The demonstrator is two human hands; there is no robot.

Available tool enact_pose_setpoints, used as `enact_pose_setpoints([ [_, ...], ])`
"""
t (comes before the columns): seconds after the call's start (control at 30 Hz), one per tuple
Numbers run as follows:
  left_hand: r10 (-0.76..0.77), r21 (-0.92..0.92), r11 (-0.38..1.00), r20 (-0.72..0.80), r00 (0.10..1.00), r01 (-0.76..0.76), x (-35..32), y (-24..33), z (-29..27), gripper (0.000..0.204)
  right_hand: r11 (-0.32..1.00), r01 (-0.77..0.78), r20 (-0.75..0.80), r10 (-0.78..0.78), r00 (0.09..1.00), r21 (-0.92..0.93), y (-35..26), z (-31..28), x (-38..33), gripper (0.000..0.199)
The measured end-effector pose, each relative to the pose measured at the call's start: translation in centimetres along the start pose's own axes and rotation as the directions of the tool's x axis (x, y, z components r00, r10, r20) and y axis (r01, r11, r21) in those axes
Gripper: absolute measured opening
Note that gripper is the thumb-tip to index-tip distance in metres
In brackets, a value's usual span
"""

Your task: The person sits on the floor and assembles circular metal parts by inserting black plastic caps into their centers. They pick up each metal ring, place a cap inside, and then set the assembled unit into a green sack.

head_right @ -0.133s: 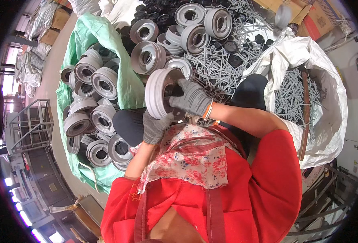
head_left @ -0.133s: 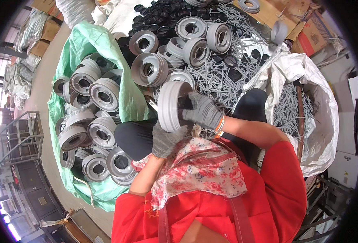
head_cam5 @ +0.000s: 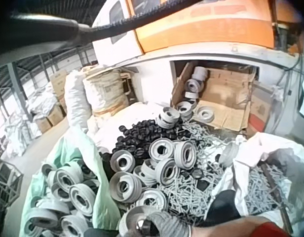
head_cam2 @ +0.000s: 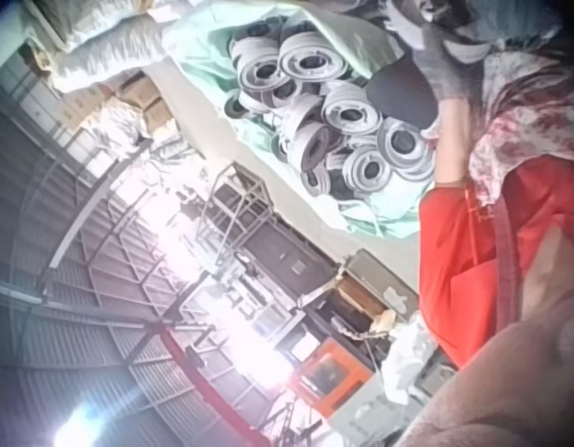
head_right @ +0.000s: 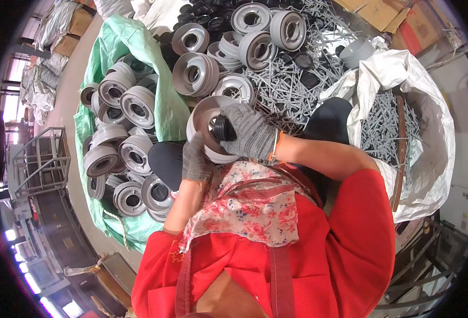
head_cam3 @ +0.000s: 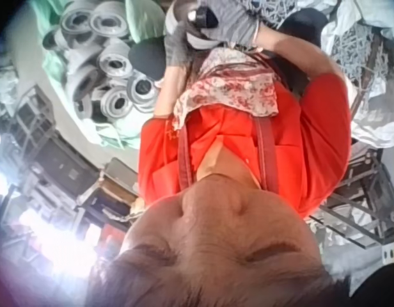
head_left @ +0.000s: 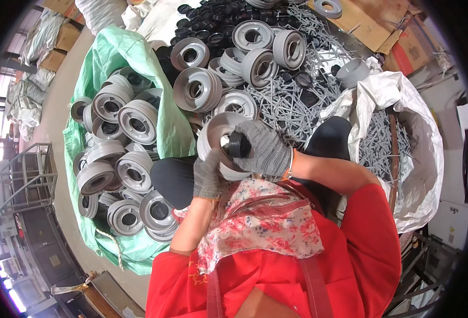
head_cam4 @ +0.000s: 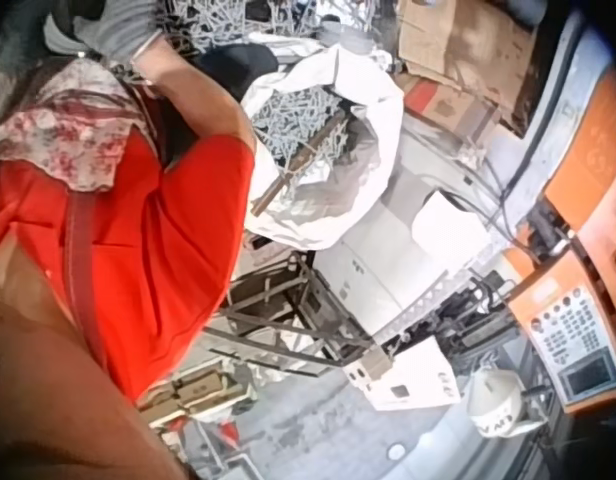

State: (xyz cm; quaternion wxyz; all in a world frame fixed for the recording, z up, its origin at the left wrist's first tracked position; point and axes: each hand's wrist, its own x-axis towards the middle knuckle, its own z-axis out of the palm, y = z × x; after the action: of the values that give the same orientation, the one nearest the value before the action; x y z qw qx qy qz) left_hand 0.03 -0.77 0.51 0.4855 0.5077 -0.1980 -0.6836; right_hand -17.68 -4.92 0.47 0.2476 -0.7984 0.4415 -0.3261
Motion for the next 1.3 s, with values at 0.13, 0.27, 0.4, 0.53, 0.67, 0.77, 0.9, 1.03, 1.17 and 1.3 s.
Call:
enact_pose_setpoints([
  [0.13,0.059,0.114,0.991,0.099,0.993,-0.07,-0.5,-0.7,-0.2,0.043,0.998,-0.056,0.189,0.048,0.981,0.037,1.3,-0.1,0.1,0.063],
  [0.27,0.129,0.185,0.969,0.17,0.977,-0.161,-0.7,-1.4,-0.8,0.045,0.995,-0.099,0.269,0.101,0.958,-0.023,0.3,-0.6,0.9,0.062],
  [0.4,0.236,0.43,0.843,0.242,0.941,-0.322,-1.1,-0.4,-0.3,0.045,0.961,-0.231,0.146,0.209,0.967,0.152,0.8,0.6,0.4,0.061],
  [0.53,0.325,0.522,0.733,0.294,0.899,-0.436,-1.5,0.3,-0.2,0.044,0.627,-0.671,0.441,0.51,0.738,0.397,0.0,-0.2,1.5,0.059],
  [0.67,0.147,0.126,0.978,0.162,0.976,-0.168,-1.4,0.7,0.0,0.039,0.958,-0.205,0.207,0.162,0.965,0.202,0.6,0.5,0.7,0.072],
  [0.77,0.311,0.444,0.816,0.201,0.929,-0.37,-1.3,0.0,-0.6,0.037,0.986,-0.145,0.199,0.126,0.972,0.085,0.7,1.0,-0.2,0.082],
  [0.9,-0.054,0.105,0.993,0.021,0.998,0.051,-1.2,1.5,0.4,0.04,0.997,-0.018,0.196,0.032,0.98,-0.073,0.2,0.7,-0.2,0.078],
  [1.03,-0.009,0.049,0.999,0.06,0.998,0.006,-1.4,1.1,-0.1,0.04,0.997,0.028,0.263,-0.007,0.965,-0.073,0.5,0.9,-0.1,0.073],
  [1.17,0.031,0.268,0.962,0.068,0.997,-0.048,-1.9,0.7,-0.7,0.038,0.987,-0.12,0.365,0.072,0.928,0.11,-0.6,-0.7,1.1,0.07],
  [1.3,0.153,0.42,0.887,0.125,0.98,-0.192,-1.8,-0.3,-1.4,0.036,0.958,-0.204,0.26,0.149,0.954,0.201,1.0,1.2,0.5,0.058],
])
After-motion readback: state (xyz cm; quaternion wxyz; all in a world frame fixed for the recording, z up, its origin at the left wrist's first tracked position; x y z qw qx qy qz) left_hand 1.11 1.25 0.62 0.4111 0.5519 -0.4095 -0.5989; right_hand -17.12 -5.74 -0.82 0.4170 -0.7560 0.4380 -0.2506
